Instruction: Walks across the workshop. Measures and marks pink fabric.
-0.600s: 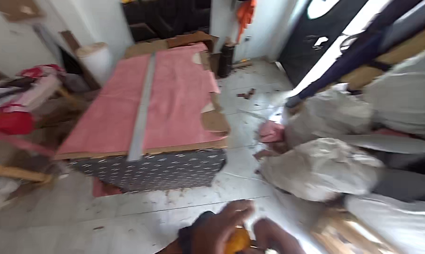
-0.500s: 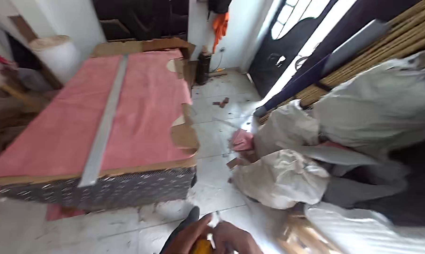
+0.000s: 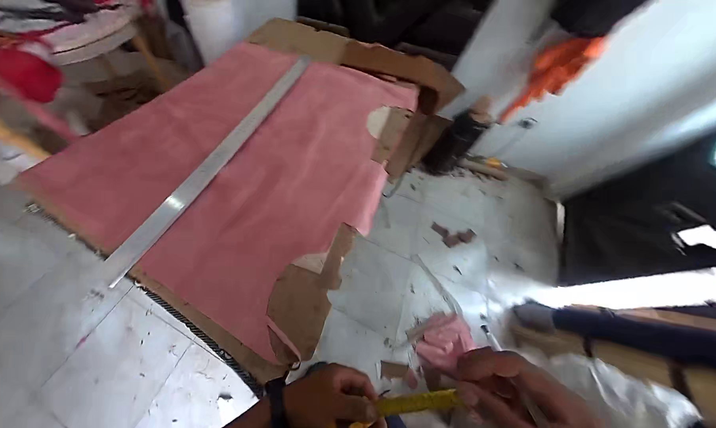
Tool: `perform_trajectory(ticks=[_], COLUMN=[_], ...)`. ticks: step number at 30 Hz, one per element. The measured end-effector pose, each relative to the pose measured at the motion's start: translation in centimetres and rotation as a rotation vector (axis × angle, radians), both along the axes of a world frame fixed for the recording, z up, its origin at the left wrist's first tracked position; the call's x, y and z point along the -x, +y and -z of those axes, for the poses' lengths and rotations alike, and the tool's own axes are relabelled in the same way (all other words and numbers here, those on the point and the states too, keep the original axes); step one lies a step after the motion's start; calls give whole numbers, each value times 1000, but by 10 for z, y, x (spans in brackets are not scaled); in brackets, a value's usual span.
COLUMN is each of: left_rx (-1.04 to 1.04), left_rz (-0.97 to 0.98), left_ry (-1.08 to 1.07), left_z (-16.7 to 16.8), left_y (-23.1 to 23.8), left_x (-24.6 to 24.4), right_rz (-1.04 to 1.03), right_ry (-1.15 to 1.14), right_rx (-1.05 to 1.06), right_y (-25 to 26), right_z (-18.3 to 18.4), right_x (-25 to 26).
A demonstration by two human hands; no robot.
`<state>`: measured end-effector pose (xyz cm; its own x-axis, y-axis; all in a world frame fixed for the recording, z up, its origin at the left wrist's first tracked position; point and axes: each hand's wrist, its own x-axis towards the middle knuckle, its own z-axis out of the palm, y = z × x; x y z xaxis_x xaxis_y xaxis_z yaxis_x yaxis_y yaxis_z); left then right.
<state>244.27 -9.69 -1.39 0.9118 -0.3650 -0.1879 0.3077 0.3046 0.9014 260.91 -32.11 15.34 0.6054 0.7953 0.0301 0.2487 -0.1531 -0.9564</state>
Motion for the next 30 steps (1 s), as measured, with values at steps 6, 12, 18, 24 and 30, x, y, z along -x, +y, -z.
perform_trajectory(ticks=[6, 12, 18, 24, 30], left_rx=[-55, 302, 385, 641, 561], left_rz=[-642, -1163, -1616, -1911, -1993], left_ry=[220, 368, 572, 693, 847], left_z=[30, 61, 103, 121, 134], left_y=[-13, -99, -119, -96, -81], left_x=[43, 83, 51, 32, 35], right_rz=[-588, -1066, -1153, -1284, -1473], right_ry=[82, 149, 32, -198, -167], right_rx=[5, -10, 79, 6, -109], right_y=[150, 323, 408, 451, 497], right_z=[54, 106, 187, 260, 303], right_x=[-118, -105, -8, 47, 89])
